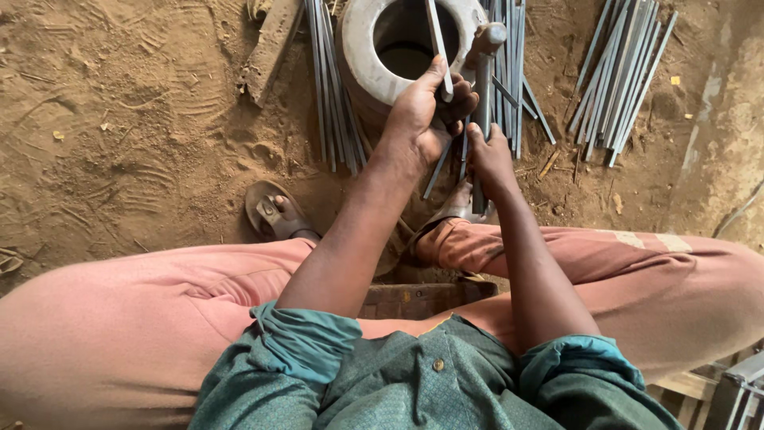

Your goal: The person sits on the ground and uses a hammer to repeatedly strike the tip of a metal rod placed on a concrete ring. They rotate the rod to sharpen different sides and then place it aside to pick up another rod.

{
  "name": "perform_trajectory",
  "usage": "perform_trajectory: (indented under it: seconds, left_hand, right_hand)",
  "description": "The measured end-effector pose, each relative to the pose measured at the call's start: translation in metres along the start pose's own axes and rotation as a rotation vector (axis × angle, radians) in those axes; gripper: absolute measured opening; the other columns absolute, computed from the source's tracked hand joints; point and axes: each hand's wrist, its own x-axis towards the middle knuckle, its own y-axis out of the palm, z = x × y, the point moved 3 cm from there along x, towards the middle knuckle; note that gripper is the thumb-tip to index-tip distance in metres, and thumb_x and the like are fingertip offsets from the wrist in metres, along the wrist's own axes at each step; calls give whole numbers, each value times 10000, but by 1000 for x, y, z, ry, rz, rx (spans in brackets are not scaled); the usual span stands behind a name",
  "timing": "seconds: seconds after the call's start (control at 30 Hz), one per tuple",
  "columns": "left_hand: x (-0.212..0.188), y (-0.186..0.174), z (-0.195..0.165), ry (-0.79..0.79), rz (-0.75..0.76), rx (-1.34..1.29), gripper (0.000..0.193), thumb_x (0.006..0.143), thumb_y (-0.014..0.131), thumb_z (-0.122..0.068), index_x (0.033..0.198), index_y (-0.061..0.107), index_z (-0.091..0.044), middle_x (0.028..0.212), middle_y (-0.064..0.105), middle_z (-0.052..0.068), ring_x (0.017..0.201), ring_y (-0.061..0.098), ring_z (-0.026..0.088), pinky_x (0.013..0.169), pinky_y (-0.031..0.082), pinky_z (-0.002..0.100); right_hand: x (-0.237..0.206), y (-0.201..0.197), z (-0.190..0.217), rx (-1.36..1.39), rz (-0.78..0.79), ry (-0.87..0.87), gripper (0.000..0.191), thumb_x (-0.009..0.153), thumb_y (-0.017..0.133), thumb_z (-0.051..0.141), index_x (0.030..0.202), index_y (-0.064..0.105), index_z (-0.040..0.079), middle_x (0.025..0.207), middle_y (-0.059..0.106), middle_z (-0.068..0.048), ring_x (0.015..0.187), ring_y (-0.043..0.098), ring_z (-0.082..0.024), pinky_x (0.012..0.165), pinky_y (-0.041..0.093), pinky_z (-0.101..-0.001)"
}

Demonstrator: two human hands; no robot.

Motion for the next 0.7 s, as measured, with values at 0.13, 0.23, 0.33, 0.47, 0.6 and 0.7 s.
perform_trajectory:
  seconds: [0.13,0.23,0.33,0.47,0.6,0.7]
  left_hand:
    - [-2,5,1,18,42,-7,342,1015,576,-454,927,628,-128,729,707,4,661,724,164,555,434,303]
    - [0,7,1,48,39,-32,330,1018,593,-420,947,632,-100,755,712,29,679,721,179,592,491,315]
    - [3,11,4,69,60,-107,332,1016,606,-389,945,620,-65,757,698,71,671,713,212,648,586,351]
    - [1,14,6,103,73,-117,344,1023,607,-367,950,615,-31,761,687,92,661,705,216,662,622,369]
    - [-3,15,4,111,61,-116,339,1026,600,-354,965,617,-21,761,682,92,660,704,212,668,634,366]
    - [-7,17,3,80,63,-105,347,1014,584,-369,954,612,-29,742,685,85,638,710,205,626,615,344]
  right_hand:
    - [5,1,-8,65,21,13,294,1070,559,364,1064,514,73,698,529,-11,549,511,-121,481,435,-313]
    - [7,1,-10,22,8,-24,282,1072,558,368,1059,525,87,693,541,4,549,526,-105,483,449,-297]
    - [8,1,-12,32,12,-40,292,1076,569,366,1051,529,77,687,540,2,542,523,-108,484,444,-296]
    - [9,2,-13,48,12,-28,277,1065,557,359,1063,533,83,681,534,1,540,519,-109,481,439,-296]
    - [7,2,-11,20,9,-50,286,1070,557,365,1063,538,79,691,549,0,557,536,-103,498,447,-286]
    - [5,2,-8,18,14,-44,301,1075,558,374,1075,536,73,705,546,-4,567,536,-105,503,451,-289]
